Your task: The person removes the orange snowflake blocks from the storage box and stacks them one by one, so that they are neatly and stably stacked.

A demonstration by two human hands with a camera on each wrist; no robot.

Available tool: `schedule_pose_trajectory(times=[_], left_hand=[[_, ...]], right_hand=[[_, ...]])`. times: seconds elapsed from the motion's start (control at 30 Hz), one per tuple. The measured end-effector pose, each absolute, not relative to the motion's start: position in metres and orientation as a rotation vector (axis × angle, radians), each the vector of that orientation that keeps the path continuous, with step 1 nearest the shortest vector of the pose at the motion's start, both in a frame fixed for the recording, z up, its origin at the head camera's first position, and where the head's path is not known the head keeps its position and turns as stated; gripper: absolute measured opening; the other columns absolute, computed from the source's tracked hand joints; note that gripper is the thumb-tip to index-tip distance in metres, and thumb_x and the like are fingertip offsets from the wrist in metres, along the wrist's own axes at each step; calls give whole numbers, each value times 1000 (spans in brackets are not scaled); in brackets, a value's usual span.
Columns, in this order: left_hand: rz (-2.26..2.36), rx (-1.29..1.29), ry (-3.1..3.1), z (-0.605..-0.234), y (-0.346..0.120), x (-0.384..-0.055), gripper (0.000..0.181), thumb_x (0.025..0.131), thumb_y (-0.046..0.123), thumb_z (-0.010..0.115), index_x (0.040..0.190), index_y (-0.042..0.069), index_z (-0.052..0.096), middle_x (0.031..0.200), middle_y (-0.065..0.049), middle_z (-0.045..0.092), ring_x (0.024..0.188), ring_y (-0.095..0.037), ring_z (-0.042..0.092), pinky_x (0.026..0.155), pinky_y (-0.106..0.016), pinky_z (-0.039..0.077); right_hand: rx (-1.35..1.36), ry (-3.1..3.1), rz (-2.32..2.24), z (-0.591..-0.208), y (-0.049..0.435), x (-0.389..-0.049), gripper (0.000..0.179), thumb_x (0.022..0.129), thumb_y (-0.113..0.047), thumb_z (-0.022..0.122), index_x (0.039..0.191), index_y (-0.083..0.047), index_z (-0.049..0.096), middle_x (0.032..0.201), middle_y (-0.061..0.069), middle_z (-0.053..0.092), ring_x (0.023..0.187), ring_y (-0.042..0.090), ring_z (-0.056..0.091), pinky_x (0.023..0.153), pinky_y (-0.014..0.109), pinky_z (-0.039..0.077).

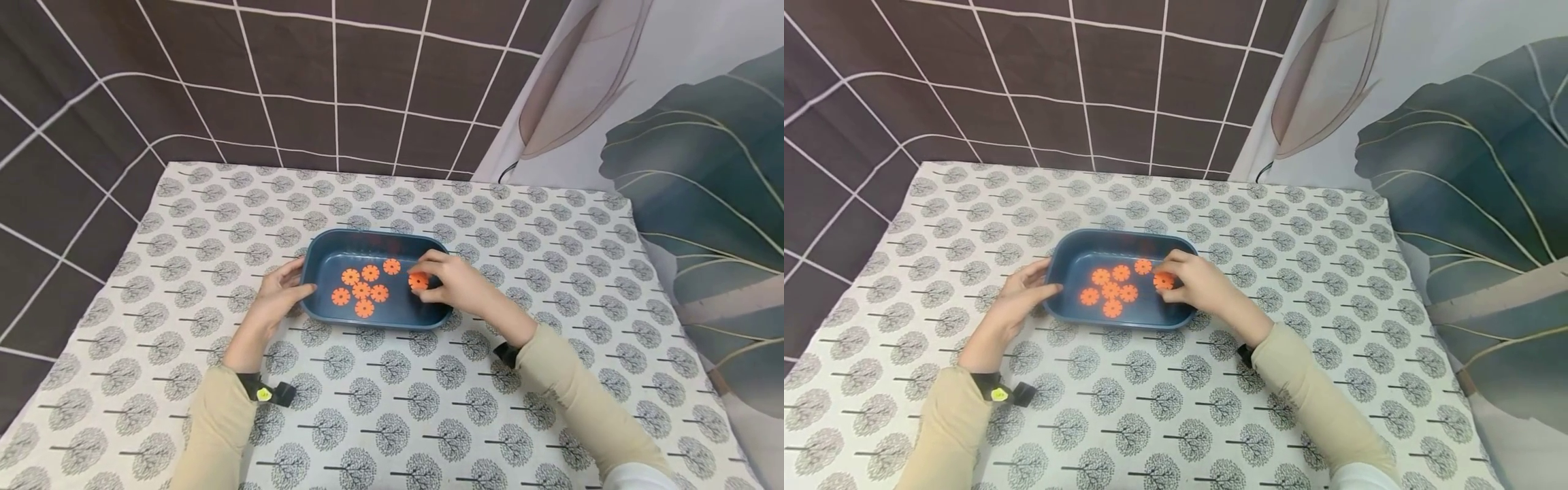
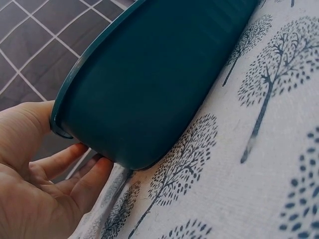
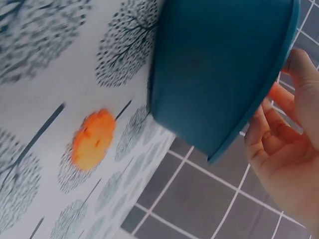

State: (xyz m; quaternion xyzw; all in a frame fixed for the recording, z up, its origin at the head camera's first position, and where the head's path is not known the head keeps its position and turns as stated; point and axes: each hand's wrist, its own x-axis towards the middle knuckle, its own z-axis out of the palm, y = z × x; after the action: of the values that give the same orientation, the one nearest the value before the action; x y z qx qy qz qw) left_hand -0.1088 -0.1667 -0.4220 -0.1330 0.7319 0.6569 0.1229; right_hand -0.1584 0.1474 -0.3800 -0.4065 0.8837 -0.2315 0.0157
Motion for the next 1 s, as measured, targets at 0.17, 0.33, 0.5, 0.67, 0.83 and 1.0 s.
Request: schedule_pose_trajectory(times=[0.17, 0.33, 0.5, 0.67, 0.83, 1.0], left_hand=[[1900, -401, 2138, -422, -167, -108, 72, 82, 1, 61, 146, 12, 29, 146, -14, 36, 131, -28, 38, 102, -36, 41], [1896, -388, 2153, -422, -167, -106, 72, 83, 1, 60, 146, 12, 29, 145, -15, 37, 129, -28, 40, 92, -26, 48], [1894, -384, 2167, -421, -166, -106, 71, 83, 1, 61, 146, 12, 30, 145, -15, 38, 129, -29, 40, 94, -27, 47], [1898, -388, 2163, -421, -166, -107, 71, 83, 0, 60, 146, 11, 30, 145, -16, 37, 130, -29, 39, 96, -29, 46], [1904, -378, 2156, -420, -168, -108, 70, 83, 1, 60, 146, 10, 30, 144, -16, 37, 128, -29, 41, 90, -20, 48], [1891, -359, 2155, -419, -168, -108, 71, 83, 1, 60, 146, 10, 29, 145, -16, 37, 129, -29, 40, 96, -26, 45]], right_hand=[[-1243, 2771, -733, -376, 161, -151, 34, 76, -18, 73, 106, -3, 69, 105, 6, 63, 89, 19, 61, 77, 31, 54], [-1214, 2779, -778, -372, 175, -143, 36, 75, -17, 74, 107, -3, 68, 106, 8, 63, 83, 18, 61, 66, 29, 55], [-1178, 2787, -844, -371, 191, -139, 36, 74, -11, 75, 108, -1, 68, 105, 9, 63, 83, 18, 60, 67, 33, 55], [-1145, 2838, -907, -376, 206, -140, 36, 72, -9, 78, 106, -2, 68, 103, 8, 64, 92, 23, 61, 79, 37, 55], [-1108, 2871, -862, -380, 214, -143, 38, 70, -11, 80, 104, -1, 68, 104, 10, 64, 95, 26, 61, 83, 39, 54], [-1064, 2887, -785, -385, 220, -143, 37, 70, -10, 79, 104, -1, 67, 105, 11, 64, 93, 26, 62, 81, 39, 54]])
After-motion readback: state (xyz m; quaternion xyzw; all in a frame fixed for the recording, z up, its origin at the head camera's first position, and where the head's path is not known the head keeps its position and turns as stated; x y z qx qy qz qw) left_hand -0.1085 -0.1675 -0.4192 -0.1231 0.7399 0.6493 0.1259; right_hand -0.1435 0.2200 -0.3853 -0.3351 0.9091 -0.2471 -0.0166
